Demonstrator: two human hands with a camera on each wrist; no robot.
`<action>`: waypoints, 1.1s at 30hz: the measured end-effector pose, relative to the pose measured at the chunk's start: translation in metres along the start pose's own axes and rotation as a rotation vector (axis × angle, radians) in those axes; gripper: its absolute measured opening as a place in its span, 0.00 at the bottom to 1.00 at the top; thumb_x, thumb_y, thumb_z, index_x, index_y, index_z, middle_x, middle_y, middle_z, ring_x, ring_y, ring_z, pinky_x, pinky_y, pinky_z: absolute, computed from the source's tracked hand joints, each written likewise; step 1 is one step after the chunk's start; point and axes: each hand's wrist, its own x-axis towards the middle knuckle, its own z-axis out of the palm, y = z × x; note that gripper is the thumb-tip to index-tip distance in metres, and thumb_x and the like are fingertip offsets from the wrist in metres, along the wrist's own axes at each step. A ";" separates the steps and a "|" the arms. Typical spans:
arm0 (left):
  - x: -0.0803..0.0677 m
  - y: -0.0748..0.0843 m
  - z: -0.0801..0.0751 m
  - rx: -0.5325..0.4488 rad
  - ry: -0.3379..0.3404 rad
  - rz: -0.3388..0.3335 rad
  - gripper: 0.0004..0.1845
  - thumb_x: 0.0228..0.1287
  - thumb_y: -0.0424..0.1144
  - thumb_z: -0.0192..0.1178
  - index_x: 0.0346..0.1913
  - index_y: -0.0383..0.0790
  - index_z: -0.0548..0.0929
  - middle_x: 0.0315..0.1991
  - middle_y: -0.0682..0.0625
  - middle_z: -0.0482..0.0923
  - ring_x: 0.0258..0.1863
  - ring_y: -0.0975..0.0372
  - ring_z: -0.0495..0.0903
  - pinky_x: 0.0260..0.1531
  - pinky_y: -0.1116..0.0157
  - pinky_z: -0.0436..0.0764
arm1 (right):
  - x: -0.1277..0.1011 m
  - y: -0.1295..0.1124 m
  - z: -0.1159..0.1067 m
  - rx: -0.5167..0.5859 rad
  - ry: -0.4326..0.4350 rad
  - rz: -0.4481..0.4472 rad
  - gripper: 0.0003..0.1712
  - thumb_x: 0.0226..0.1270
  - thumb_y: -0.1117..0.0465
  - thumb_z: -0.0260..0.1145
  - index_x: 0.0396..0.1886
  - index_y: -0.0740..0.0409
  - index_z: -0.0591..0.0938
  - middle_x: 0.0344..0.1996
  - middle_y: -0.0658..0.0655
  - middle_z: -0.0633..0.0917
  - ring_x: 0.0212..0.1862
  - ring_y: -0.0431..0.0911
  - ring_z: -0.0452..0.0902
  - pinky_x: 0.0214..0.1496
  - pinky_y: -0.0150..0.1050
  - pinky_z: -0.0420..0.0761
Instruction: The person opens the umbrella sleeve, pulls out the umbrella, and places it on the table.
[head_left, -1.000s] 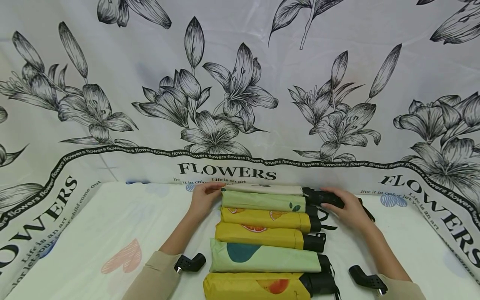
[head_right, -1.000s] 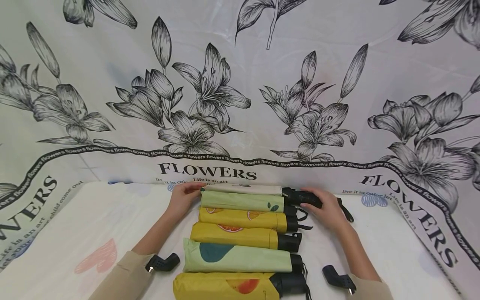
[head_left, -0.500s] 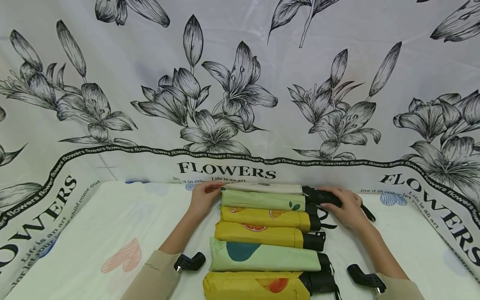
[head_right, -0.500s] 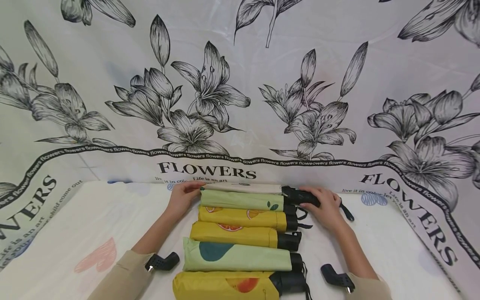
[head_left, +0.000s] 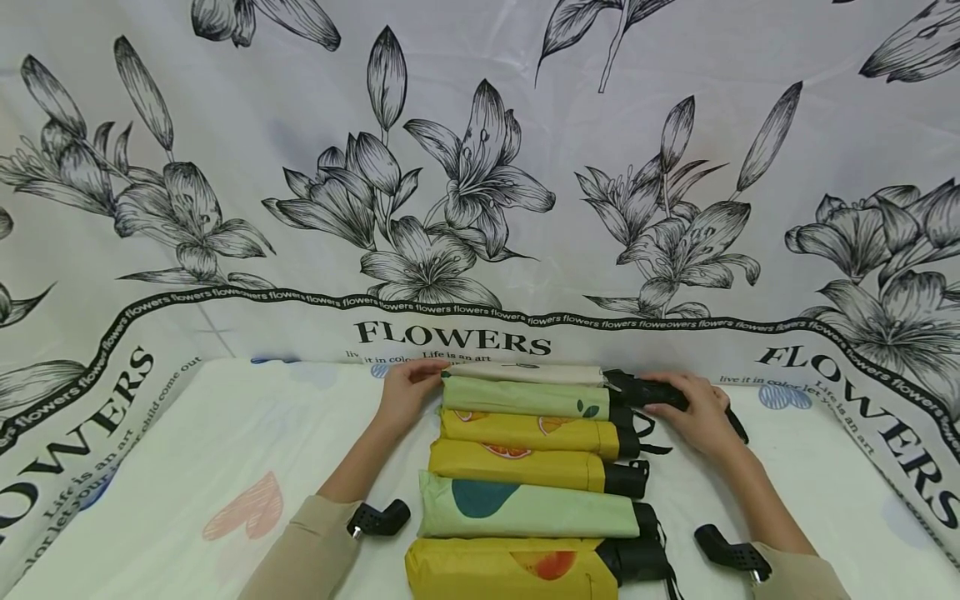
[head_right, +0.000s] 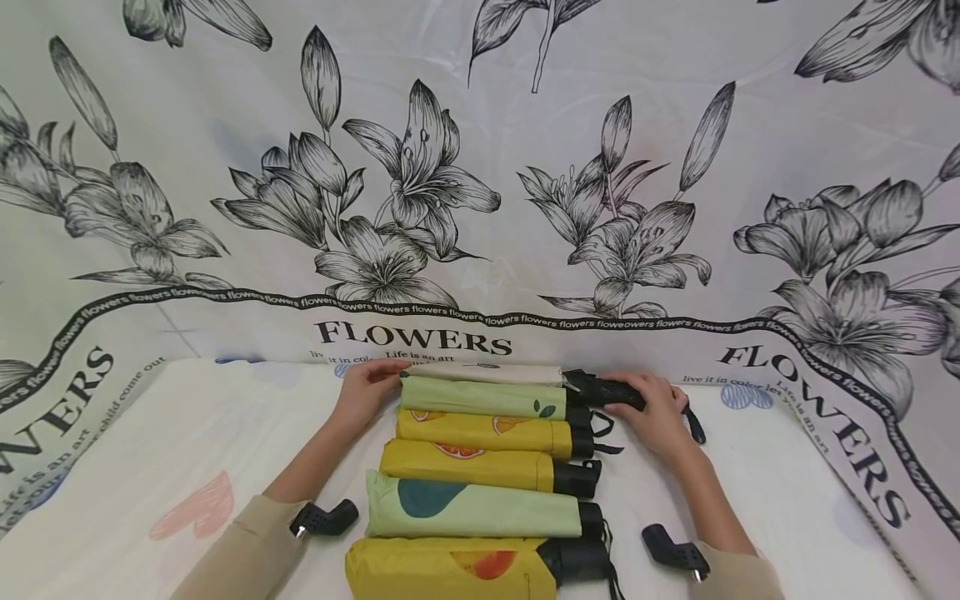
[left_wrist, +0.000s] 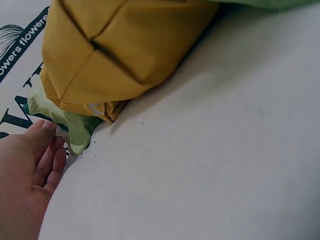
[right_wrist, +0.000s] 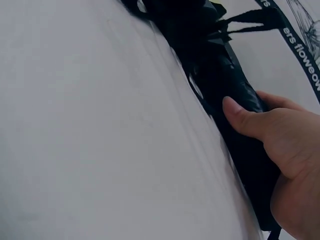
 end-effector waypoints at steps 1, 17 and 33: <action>0.000 -0.001 0.000 -0.001 -0.002 0.001 0.12 0.66 0.18 0.64 0.51 0.26 0.89 0.48 0.34 0.88 0.39 0.70 0.83 0.45 0.77 0.82 | 0.000 0.000 -0.001 -0.002 0.001 -0.001 0.25 0.67 0.63 0.76 0.63 0.55 0.85 0.61 0.72 0.83 0.63 0.73 0.69 0.60 0.71 0.50; 0.002 -0.003 0.000 0.017 -0.002 0.011 0.12 0.66 0.19 0.64 0.51 0.26 0.89 0.48 0.34 0.88 0.39 0.70 0.83 0.45 0.76 0.82 | -0.008 0.019 -0.023 0.017 0.009 -0.007 0.25 0.66 0.66 0.76 0.62 0.59 0.85 0.60 0.72 0.83 0.63 0.68 0.71 0.66 0.72 0.56; 0.000 0.000 -0.001 -0.001 0.000 0.004 0.12 0.66 0.19 0.64 0.51 0.26 0.89 0.50 0.34 0.88 0.42 0.64 0.85 0.44 0.77 0.82 | -0.020 0.039 -0.043 -0.037 0.055 -0.005 0.25 0.65 0.69 0.76 0.62 0.61 0.84 0.59 0.75 0.83 0.62 0.73 0.71 0.64 0.77 0.59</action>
